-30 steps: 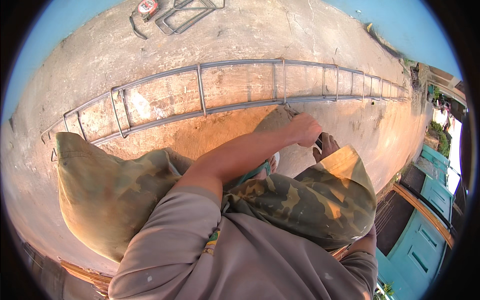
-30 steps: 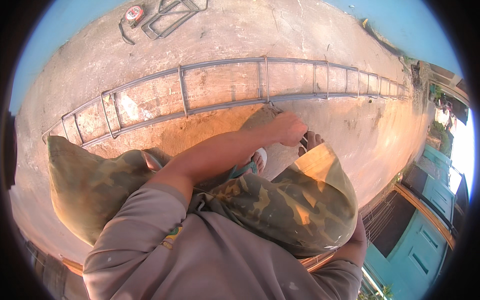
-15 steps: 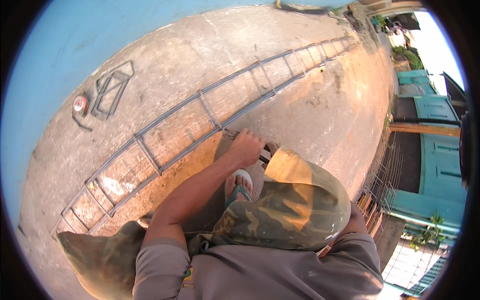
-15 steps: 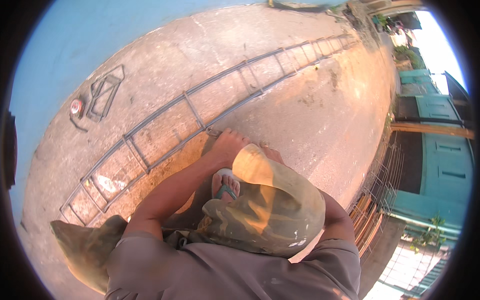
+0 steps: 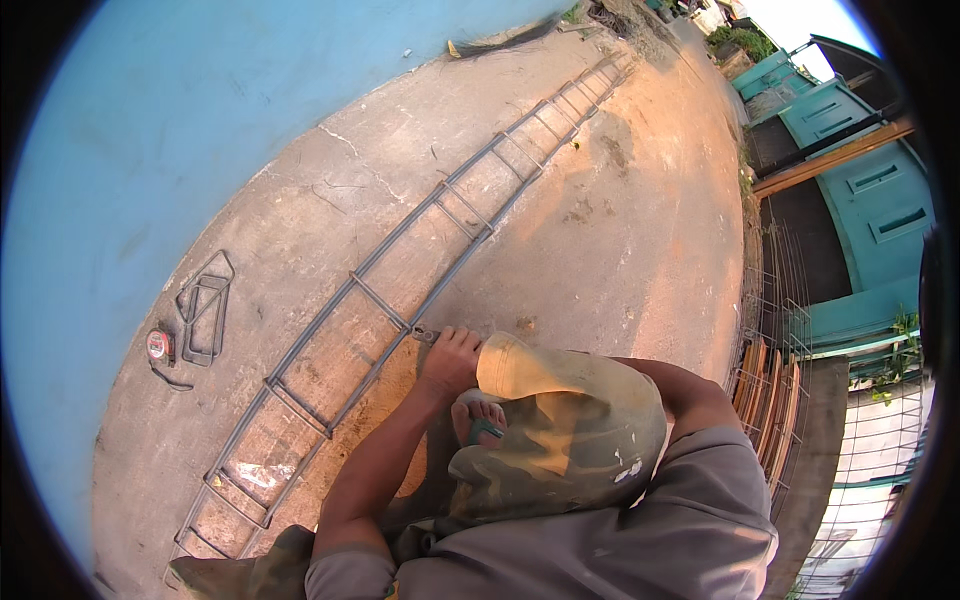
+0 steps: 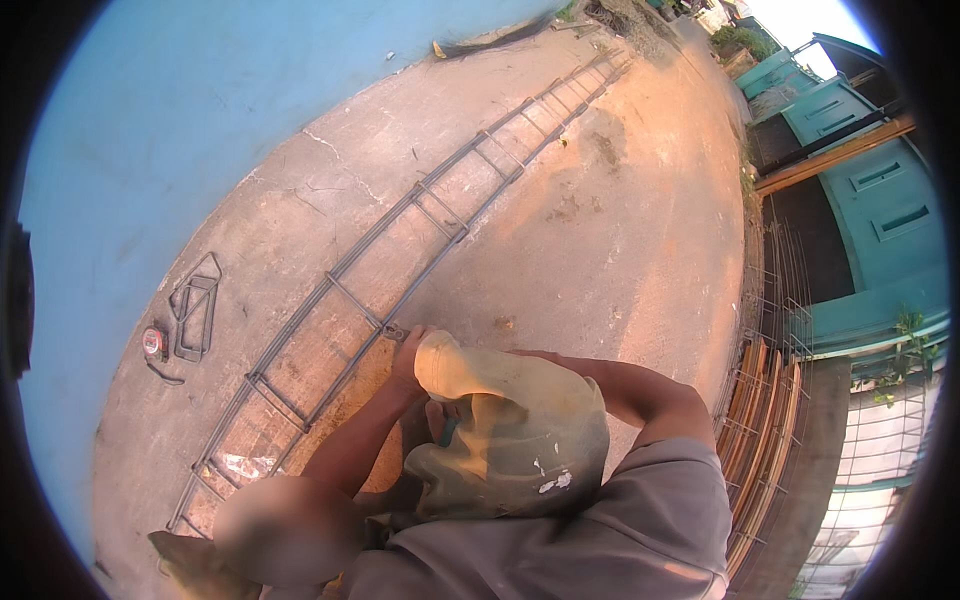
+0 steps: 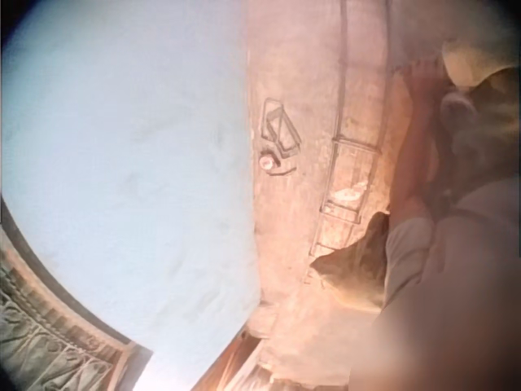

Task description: The person sits on a concrete floor and uses pliers to tie wire around the intersections of a rebar ladder. They repeatedly wrap and twist wire segments to secure the rungs to the side rails.

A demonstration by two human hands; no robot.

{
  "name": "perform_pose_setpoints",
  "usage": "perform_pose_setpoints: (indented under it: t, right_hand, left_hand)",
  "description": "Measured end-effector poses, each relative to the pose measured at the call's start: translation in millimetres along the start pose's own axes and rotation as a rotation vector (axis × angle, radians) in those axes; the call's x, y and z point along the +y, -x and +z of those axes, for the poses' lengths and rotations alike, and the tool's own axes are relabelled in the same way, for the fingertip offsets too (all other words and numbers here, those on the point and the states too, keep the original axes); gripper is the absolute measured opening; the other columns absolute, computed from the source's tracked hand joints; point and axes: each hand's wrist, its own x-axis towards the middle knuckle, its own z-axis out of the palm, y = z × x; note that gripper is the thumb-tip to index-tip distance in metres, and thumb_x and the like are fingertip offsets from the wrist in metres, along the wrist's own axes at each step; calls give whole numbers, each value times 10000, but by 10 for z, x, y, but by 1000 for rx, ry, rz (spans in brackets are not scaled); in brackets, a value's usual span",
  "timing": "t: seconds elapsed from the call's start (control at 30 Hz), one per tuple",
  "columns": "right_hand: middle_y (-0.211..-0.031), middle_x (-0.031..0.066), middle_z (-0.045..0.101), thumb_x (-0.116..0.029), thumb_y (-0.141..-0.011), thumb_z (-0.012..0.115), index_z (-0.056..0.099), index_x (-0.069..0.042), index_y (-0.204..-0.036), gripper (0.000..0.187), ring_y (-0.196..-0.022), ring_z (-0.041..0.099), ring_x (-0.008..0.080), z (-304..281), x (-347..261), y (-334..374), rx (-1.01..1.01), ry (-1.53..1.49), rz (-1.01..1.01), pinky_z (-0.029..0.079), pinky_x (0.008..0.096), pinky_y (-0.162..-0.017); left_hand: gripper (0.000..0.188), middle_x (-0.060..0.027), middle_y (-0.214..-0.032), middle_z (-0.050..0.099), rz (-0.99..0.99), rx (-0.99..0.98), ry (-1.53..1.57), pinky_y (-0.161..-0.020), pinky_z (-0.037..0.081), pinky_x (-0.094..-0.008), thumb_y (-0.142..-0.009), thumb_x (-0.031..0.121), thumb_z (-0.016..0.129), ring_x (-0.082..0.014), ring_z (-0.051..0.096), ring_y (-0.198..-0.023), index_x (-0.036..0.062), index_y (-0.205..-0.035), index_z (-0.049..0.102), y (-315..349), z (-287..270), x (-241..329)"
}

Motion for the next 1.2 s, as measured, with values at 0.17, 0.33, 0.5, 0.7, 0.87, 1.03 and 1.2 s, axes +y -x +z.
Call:
perform_pose_setpoints:
  t: [0.17,0.33,0.5,0.7,0.87,1.03,1.2]
  right_hand:
    - [-934,202,595,-232,-856,631,530,-21,-1070,317,-905,617,374,62,-8,-49,-67,-100,26,500,464,-766]
    - [-914,197,590,-223,-847,643,530,-20,-1060,315,-884,614,376,162,-99,58,-81,-247,89,498,460,-750]
    - [-894,191,585,-213,-838,656,531,-19,-1050,313,-863,611,378,251,-130,-14,-134,-349,78,496,456,-734]
    - [-871,184,580,-202,-827,671,532,-18,-1038,313,-838,608,381,248,-145,-85,-143,-423,52,493,451,-715]
    - [-851,179,575,-193,-817,683,533,-17,-1027,313,-817,604,383,297,-74,-67,-151,-491,35,491,448,-699]
    - [-832,173,570,-184,-808,696,533,-16,-1017,314,-796,601,385,347,-37,-82,-158,-536,7,489,444,-683]
    - [-812,167,565,-175,-799,708,534,-15,-1007,315,-775,598,387,337,-9,87,-66,-421,-29,487,440,-667]
  left_hand:
    - [144,-109,-776,713,-326,-422,168,-739,507,-435,-787,210,626,-290,700,-754,102,-785,721,-339,-119,-29]
    - [130,-114,-770,701,-70,31,-15,-726,493,-411,-787,176,636,-291,686,-771,70,-812,707,-175,-82,-13]
    - [154,-100,-789,695,-58,-175,-16,-756,481,-395,-748,193,675,-275,679,-813,72,-839,704,0,-134,5]
    - [204,-90,-824,693,-257,-598,76,-808,468,-402,-655,182,729,-269,667,-879,78,-828,698,-414,-74,-1]
    - [239,-139,-797,683,80,-197,29,-796,482,-450,-627,169,728,-321,668,-870,67,-841,699,-134,-134,8]
    - [252,-157,-825,688,-267,-737,195,-845,478,-480,-616,170,727,-355,659,-906,72,-846,697,32,-14,-24]
    - [366,-142,-838,697,-258,-597,364,-795,517,-483,-629,235,784,-365,665,-872,46,-929,691,-211,-401,51]
